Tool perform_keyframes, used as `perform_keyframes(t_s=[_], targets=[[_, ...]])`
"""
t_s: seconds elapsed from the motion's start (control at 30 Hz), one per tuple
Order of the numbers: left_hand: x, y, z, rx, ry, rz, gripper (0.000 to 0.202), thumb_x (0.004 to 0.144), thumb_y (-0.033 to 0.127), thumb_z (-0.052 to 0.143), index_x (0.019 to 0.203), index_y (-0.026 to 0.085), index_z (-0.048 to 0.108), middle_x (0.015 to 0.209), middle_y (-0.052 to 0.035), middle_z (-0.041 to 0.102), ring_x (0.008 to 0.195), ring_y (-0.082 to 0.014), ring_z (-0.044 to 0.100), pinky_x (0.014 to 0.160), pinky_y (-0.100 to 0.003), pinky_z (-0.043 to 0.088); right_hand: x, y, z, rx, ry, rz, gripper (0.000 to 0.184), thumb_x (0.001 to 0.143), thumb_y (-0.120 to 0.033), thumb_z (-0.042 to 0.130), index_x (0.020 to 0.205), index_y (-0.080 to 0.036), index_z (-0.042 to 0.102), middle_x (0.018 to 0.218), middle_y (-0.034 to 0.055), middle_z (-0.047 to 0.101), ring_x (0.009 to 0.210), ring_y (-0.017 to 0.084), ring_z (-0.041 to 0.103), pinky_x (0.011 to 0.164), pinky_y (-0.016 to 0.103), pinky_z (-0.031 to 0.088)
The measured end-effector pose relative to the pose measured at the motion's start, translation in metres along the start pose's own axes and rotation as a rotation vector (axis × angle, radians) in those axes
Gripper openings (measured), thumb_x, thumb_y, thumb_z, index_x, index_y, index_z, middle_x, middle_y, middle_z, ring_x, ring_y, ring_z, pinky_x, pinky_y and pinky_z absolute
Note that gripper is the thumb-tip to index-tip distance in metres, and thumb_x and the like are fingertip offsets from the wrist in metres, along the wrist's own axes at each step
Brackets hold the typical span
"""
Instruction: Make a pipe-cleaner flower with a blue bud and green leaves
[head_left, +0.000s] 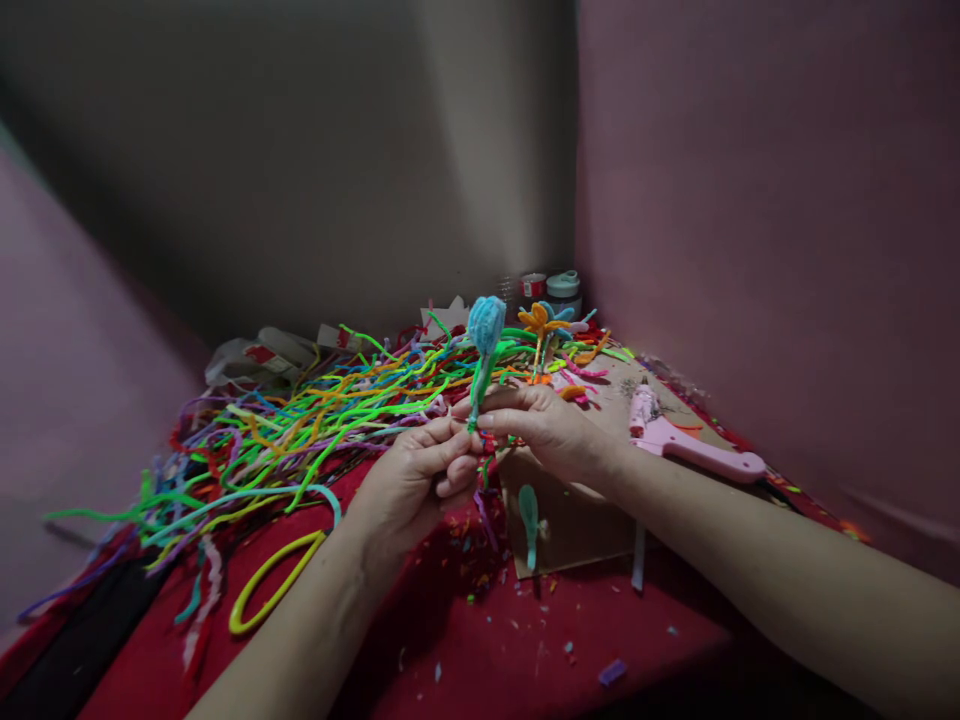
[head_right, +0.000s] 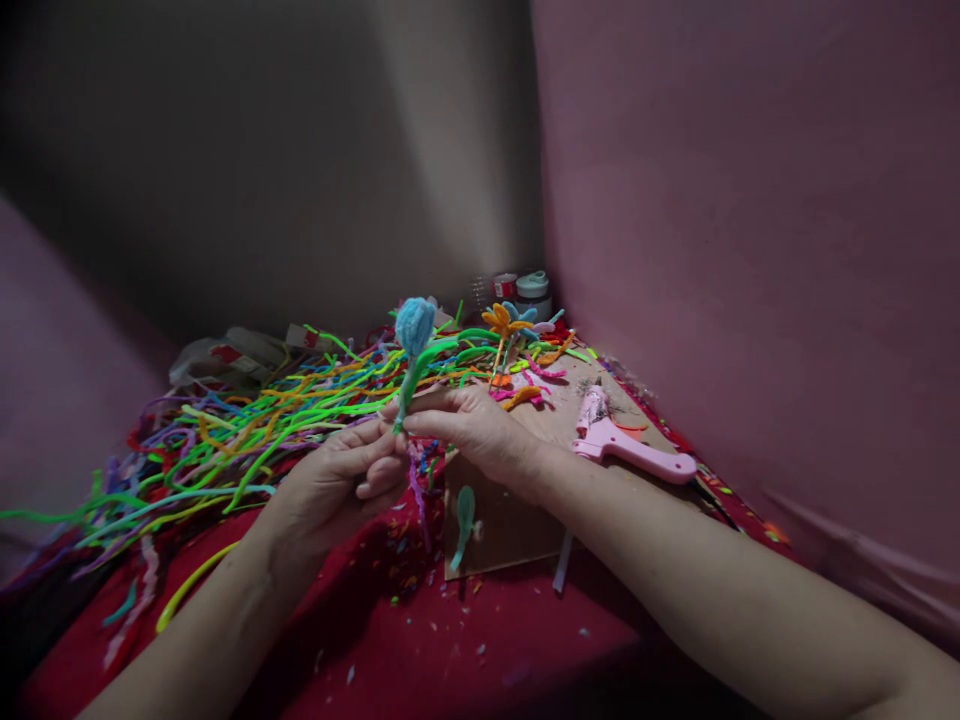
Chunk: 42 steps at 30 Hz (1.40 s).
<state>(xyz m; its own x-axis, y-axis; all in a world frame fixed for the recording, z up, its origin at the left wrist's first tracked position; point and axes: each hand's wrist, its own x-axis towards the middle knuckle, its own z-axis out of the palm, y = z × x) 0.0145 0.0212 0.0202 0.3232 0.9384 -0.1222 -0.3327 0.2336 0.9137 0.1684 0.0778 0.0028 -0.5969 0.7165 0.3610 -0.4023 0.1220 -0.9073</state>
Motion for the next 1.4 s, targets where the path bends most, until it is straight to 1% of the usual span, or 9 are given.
perform_keyframes(t_s=[0.3,0.43,0.6,0.73,0.87,0.97,1.07,1.23,1.4], targets=[[0.002,-0.002,-0.004,-0.116,-0.108,-0.022,0.009,0.080,0.017,0.059,0.073,0.012,0.063,0.045,0.0078,0.035,0.035,-0.0006,0.012,0.031,-0.010,0.024,0.000,0.014,0.000,0.186,-0.097,0.090,0.021,0.080,-0.027,0.060,0.096,-0.018,0.070,0.076,0.0010,0.068,0.069,0.011,0.057,0.076,0.028,0.043],[0.002,-0.003,-0.006,-0.114,-0.135,-0.016,0.008,0.078,0.016,0.060,0.073,0.012,0.064,0.044,0.0081,0.035,0.035,-0.0005,0.012,0.030,-0.010,0.025,0.000,0.012,0.003,0.173,-0.089,0.016,0.016,0.077,-0.023,0.063,0.090,-0.019,0.072,0.074,0.0007,0.067,0.075,0.012,0.058,0.080,0.030,0.042],[0.000,0.000,-0.001,0.037,-0.019,-0.007,0.013,0.079,0.024,0.061,0.074,0.012,0.062,0.044,0.0076,0.037,0.034,-0.0008,0.017,0.033,-0.011,0.022,-0.001,0.004,0.008,0.169,0.044,-0.031,0.012,0.070,-0.020,0.068,0.081,-0.019,0.073,0.079,0.0008,0.068,0.082,0.014,0.059,0.086,0.031,0.042],[-0.001,-0.002,0.004,0.403,0.165,0.138,0.015,0.080,0.028,0.058,0.076,0.014,0.059,0.052,0.0036,0.050,0.038,-0.0044,0.036,0.037,-0.015,0.029,-0.001,0.005,0.011,0.205,0.115,0.013,0.012,0.067,-0.026,0.071,0.077,-0.018,0.073,0.075,0.0013,0.067,0.075,0.014,0.060,0.081,0.032,0.044],[0.000,-0.013,0.000,1.083,0.375,0.501,0.018,0.083,0.028,0.050,0.072,0.016,0.056,0.056,0.0008,0.054,0.046,-0.0096,0.047,0.046,-0.021,0.035,-0.003,0.008,0.014,0.168,0.207,0.014,0.017,0.066,-0.033,0.072,0.074,-0.018,0.072,0.075,0.0024,0.067,0.079,0.015,0.059,0.082,0.033,0.043],[0.002,-0.021,-0.006,1.567,0.417,0.791,0.014,0.085,0.022,0.047,0.083,0.015,0.059,0.064,-0.0032,0.060,0.055,-0.0137,0.055,0.053,-0.024,0.036,-0.006,0.008,0.016,0.098,0.283,0.025,0.018,0.068,-0.036,0.070,0.073,-0.019,0.072,0.074,0.0023,0.066,0.078,0.014,0.058,0.078,0.032,0.044],[0.004,-0.025,-0.010,1.787,0.408,0.887,0.016,0.088,0.019,0.043,0.087,0.013,0.058,0.065,-0.0048,0.062,0.056,-0.0154,0.058,0.053,-0.025,0.035,-0.008,0.006,0.018,0.049,0.312,0.066,0.019,0.069,-0.037,0.069,0.068,-0.018,0.071,0.066,0.0003,0.061,0.066,0.012,0.055,0.069,0.030,0.045],[0.003,-0.022,-0.009,1.702,0.398,0.832,0.016,0.087,0.016,0.042,0.082,0.015,0.056,0.060,0.0002,0.057,0.051,-0.0114,0.053,0.052,-0.021,0.036,-0.009,0.000,0.019,0.046,0.274,0.140,0.018,0.071,-0.036,0.068,0.069,-0.017,0.069,0.055,-0.0017,0.054,0.058,0.012,0.051,0.061,0.028,0.043],[0.000,-0.017,-0.005,1.459,0.406,0.706,0.015,0.087,0.021,0.045,0.081,0.015,0.058,0.060,0.0023,0.054,0.050,-0.0087,0.046,0.053,-0.019,0.036,-0.006,-0.002,0.016,0.054,0.217,0.108,0.017,0.070,-0.033,0.069,0.074,-0.016,0.070,0.067,0.0004,0.060,0.071,0.013,0.054,0.070,0.028,0.043]])
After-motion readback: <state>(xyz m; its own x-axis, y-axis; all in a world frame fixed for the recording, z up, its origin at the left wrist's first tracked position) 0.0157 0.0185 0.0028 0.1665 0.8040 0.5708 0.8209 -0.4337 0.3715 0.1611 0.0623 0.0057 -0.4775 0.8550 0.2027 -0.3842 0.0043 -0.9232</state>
